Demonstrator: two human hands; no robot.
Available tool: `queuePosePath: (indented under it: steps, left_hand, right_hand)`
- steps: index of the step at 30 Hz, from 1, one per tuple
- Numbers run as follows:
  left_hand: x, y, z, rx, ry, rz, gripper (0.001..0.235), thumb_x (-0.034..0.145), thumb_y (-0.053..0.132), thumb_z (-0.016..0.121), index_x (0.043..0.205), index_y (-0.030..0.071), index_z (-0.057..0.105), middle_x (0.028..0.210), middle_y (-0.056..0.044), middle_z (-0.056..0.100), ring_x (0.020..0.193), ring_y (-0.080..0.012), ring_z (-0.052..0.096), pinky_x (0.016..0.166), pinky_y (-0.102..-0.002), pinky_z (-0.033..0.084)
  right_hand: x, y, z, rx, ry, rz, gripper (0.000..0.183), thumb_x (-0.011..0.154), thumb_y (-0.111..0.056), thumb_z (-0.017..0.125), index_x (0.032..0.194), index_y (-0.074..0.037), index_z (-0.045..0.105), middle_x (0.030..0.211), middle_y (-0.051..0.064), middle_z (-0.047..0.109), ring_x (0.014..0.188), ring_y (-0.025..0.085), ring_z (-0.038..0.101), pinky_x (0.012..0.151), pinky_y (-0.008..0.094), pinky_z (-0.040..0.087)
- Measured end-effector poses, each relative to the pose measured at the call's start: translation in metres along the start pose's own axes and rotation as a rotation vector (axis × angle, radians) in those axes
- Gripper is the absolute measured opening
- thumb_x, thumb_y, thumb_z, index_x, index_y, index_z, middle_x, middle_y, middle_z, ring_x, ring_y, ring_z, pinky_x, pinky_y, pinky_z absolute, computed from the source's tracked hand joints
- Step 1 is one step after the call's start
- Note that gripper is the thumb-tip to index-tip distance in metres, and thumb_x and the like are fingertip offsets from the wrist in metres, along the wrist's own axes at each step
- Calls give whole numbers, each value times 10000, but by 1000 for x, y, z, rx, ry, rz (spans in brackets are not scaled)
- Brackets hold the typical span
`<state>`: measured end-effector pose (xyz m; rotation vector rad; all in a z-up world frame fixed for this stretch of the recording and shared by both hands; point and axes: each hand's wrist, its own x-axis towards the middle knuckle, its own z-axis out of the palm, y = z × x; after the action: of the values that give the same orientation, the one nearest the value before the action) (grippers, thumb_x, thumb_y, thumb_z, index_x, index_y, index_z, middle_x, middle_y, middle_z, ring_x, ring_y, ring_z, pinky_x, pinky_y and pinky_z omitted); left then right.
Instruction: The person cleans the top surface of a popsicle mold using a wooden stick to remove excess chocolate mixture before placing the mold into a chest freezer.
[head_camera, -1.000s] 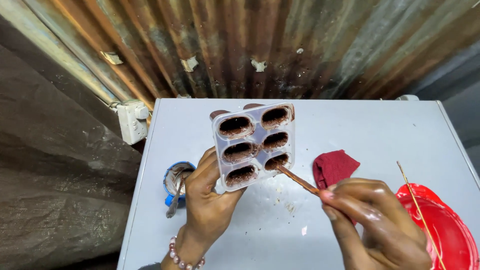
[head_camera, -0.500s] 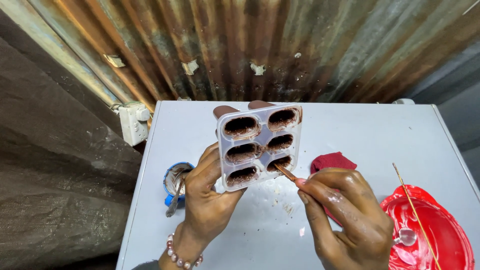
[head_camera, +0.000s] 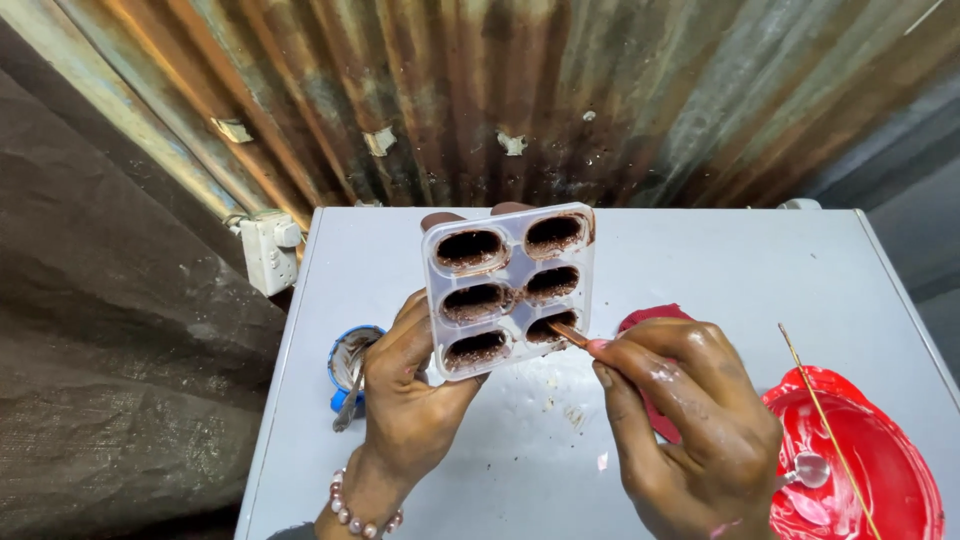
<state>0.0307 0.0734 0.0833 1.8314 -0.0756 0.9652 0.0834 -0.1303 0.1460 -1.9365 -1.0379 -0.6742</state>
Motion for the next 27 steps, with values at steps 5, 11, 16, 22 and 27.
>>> queuePosePath:
  steps: [5, 11, 16, 22, 27]
  left_hand:
    - [-1, 2, -2, -26, 4, -17, 340, 952, -48, 819, 1269, 75, 814, 1295, -83, 839, 1219, -250, 786, 1087, -364, 626]
    - [-3, -1, -4, -37, 17, -40, 346, 934, -50, 834, 1264, 50, 804, 1304, -112, 829, 1262, -271, 782, 1101, -386, 647]
    - [-6, -2, -8, -40, 22, -56, 347, 941, -34, 843, 1269, 76, 817, 1311, -89, 837, 1259, -250, 776, 1105, -372, 633]
    - [-4, 2, -11, -39, 22, -53, 363, 944, -22, 844, 1293, 72, 809, 1341, -101, 833, 1300, -267, 786, 1148, -392, 646]
    - [-6, 3, -14, -84, 30, -78, 366, 961, -9, 840, 1317, 64, 796, 1366, -112, 820, 1328, -271, 783, 1176, -392, 649]
  right_hand:
    - [3, -3, 2, 0, -7, -63, 68, 986, 118, 787, 1044, 91, 763, 943, 181, 695, 864, 329, 691, 799, 393, 565]
    - [5, -11, -2, 17, -6, -4, 59, 991, 111, 772, 1047, 96, 781, 968, 189, 699, 896, 327, 708, 839, 387, 593]
    - [2, -20, -8, -60, 31, 25, 44, 978, 87, 792, 1020, 72, 794, 975, 195, 735, 893, 307, 710, 832, 383, 580]
    - [4, -19, 2, -67, -3, -40, 59, 1009, 49, 786, 1066, 37, 793, 969, 151, 703, 892, 325, 686, 825, 391, 560]
    - [9, -18, 6, -17, -31, -80, 60, 1000, 81, 784, 1059, 66, 779, 949, 164, 707, 841, 291, 670, 776, 373, 541]
